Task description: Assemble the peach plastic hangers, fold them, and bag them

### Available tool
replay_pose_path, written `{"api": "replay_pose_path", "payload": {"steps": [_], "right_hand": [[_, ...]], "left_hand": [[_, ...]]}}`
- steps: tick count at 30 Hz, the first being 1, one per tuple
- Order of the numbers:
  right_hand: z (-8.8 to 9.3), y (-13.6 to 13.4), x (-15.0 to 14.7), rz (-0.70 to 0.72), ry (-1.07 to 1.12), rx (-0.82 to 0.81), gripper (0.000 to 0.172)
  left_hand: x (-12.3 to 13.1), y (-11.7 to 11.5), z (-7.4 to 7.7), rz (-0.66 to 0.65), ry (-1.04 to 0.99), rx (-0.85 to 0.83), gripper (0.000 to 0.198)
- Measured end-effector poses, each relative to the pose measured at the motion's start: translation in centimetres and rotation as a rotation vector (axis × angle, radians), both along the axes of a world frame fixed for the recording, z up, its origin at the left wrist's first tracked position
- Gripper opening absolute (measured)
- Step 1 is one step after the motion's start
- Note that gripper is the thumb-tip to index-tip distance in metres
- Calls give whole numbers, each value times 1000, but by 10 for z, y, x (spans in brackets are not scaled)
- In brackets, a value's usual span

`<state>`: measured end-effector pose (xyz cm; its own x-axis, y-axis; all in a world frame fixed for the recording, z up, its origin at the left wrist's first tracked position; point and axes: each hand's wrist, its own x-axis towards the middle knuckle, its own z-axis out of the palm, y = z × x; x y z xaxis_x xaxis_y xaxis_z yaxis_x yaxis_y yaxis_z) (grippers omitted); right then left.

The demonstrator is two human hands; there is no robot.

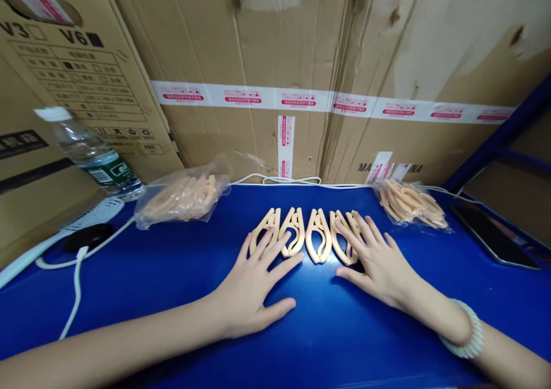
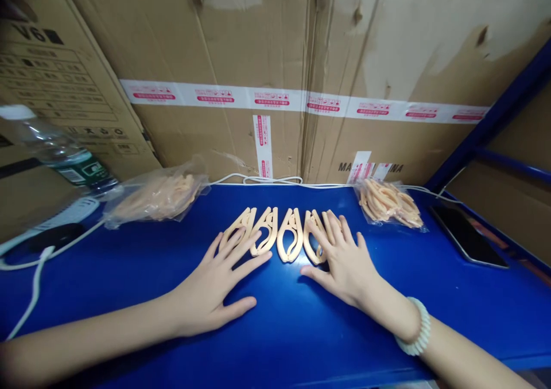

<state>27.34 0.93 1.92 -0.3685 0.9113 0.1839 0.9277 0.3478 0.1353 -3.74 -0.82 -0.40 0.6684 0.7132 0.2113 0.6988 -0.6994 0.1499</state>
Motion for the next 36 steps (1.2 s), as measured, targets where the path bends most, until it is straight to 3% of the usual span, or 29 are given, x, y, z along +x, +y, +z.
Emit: {"api": "replay_pose_path", "payload": {"steps": [6,16,21,28,36], "right_hand": [[-9,-5,-12,192,28,21,86],[-14,12,-26,149,93,-85,85],[-9,47,-37,128,103,-169,82],[-11,103,-47,69,124,-233,85],[-15,109,-49,48,127,-182,83]], "left_hand": [[2,3,6,20,27,-75,74],[3,13,4,55,51,-142,78],[2,46,8,142,66,-219,79],[1,103,14,168,72,-219,75],[1,108,5,166,45,-164,72]]}}
